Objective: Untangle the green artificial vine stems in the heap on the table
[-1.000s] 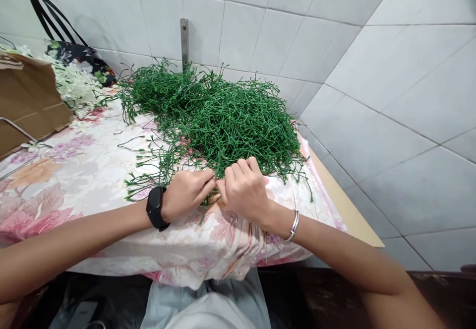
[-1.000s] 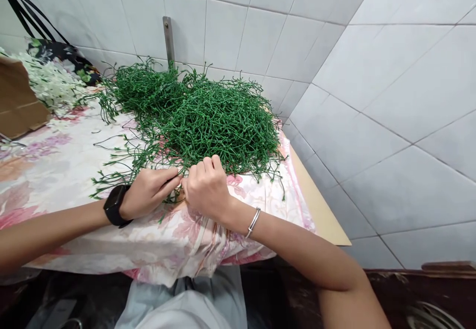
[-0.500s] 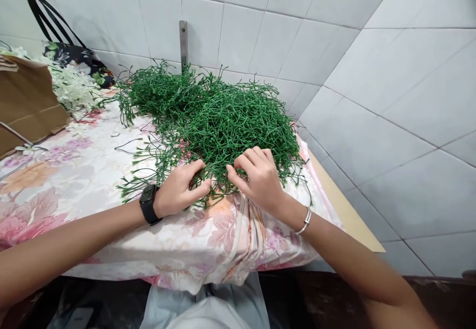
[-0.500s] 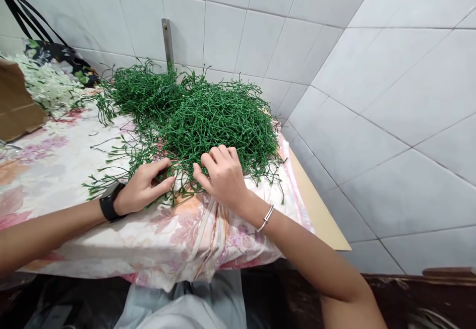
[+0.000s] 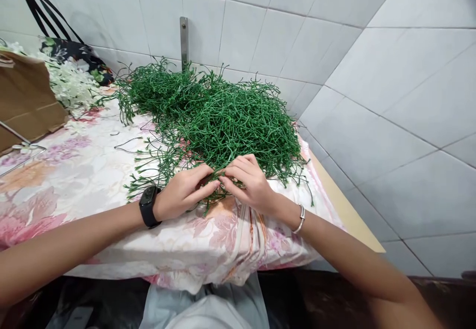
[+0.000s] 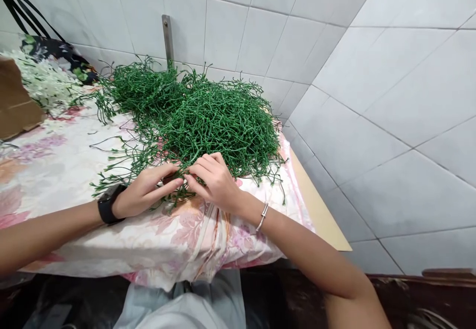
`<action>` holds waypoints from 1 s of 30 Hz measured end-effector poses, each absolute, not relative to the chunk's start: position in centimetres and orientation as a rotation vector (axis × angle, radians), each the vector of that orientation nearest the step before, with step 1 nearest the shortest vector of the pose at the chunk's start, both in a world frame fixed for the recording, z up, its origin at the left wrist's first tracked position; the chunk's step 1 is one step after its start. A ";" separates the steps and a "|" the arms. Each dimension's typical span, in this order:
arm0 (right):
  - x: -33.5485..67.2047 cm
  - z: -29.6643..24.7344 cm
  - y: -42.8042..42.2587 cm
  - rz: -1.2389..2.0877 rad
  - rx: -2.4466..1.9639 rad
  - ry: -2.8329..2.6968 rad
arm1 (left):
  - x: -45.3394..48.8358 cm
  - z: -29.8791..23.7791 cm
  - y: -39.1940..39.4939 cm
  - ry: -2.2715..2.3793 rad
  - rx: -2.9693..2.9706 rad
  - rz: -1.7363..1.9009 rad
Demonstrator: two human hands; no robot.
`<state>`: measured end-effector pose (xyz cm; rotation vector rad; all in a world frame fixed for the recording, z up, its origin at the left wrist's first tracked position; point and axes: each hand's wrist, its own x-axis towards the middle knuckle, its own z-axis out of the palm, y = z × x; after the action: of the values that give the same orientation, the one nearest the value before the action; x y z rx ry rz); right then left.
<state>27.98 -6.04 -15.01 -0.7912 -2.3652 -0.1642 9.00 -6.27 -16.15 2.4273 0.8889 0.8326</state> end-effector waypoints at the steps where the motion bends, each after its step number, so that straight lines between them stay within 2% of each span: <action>1: 28.0 -15.0 -6.0 -0.176 -0.778 -2.357 | 9.0 -16.2 -6.2 0.902 2.432 0.849; 7: 28.1 -14.4 -6.3 -0.225 -0.746 -2.304 | 8.9 -15.9 -6.5 0.886 2.458 1.063; 10: 28.0 -14.1 -6.7 -0.141 -0.767 -2.280 | 8.9 -15.6 -6.5 0.883 2.467 1.162; 13: 28.0 -13.9 -6.9 0.120 -0.817 -2.220 | 8.9 -15.6 -6.4 0.878 2.466 1.224; 19: 27.9 -13.6 -7.0 1.028 -0.858 -1.894 | 8.9 -15.5 -6.6 0.841 2.486 1.228; 22: 27.8 -13.7 -7.0 1.378 -0.812 -1.669 | 9.0 -15.3 -6.7 0.807 2.501 1.168; 25: 27.8 -13.7 -6.8 1.519 -0.826 -1.549 | 9.0 -15.3 -6.7 0.777 2.518 1.129; 30: 27.7 -13.7 -6.5 1.549 -0.877 -1.503 | 8.9 -15.3 -6.7 0.770 2.515 1.119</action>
<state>27.74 -6.51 -13.74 -0.8766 -1.5032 1.5494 8.94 -6.68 -15.35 2.5151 0.7695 1.1186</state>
